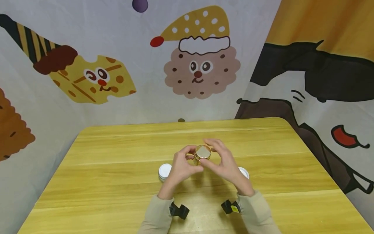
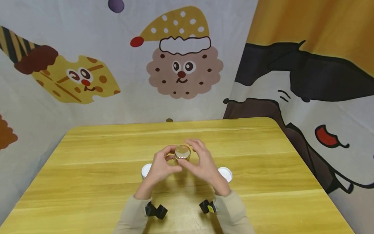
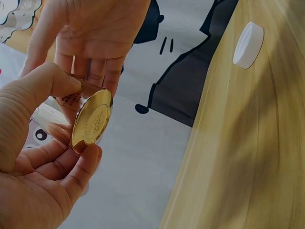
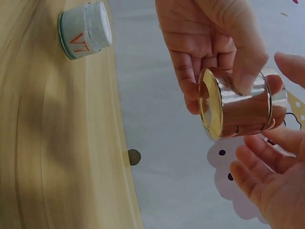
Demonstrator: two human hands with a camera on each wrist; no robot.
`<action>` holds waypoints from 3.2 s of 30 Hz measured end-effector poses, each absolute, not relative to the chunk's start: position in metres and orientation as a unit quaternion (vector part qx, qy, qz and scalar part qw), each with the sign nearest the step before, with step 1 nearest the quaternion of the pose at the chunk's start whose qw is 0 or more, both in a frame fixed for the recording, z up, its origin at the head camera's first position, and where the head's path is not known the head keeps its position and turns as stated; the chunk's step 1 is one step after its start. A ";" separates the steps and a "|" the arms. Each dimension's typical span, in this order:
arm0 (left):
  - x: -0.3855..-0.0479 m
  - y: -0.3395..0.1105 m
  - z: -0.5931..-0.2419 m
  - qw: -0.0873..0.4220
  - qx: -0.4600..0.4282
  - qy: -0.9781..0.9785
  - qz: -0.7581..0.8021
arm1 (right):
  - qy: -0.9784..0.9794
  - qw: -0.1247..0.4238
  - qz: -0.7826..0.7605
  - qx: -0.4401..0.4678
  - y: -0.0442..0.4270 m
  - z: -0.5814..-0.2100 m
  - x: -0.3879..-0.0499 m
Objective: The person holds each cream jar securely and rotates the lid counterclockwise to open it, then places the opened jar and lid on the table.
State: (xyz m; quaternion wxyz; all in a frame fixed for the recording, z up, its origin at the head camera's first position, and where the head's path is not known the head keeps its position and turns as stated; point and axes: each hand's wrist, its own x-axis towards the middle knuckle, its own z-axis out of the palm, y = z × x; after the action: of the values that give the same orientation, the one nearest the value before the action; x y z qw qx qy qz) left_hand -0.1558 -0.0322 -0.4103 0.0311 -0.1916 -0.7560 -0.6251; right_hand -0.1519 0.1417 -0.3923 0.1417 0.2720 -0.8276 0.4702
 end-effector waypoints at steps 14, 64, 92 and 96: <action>-0.143 -0.033 -0.381 0.028 -0.186 -0.756 -0.627 | -0.823 0.127 0.473 0.288 0.141 -0.393 -0.154; -0.154 -0.033 -0.412 0.028 -0.189 -0.759 -0.623 | -0.822 0.141 0.496 0.242 0.138 -0.394 -0.154; -0.137 -0.034 -0.374 0.019 -0.190 -0.757 -0.625 | -0.804 0.138 0.499 0.293 0.143 -0.398 -0.154; -0.137 -0.034 -0.374 0.018 -0.188 -0.758 -0.625 | -0.802 0.140 0.506 0.286 0.142 -0.399 -0.154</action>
State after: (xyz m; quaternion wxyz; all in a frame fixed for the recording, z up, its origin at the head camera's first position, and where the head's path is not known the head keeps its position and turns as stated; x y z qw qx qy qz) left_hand -0.1366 -0.0335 -0.3738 0.0176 -0.1880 -0.7577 -0.6247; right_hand -0.1541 0.1419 -0.3993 0.1402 0.2858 -0.8017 0.5060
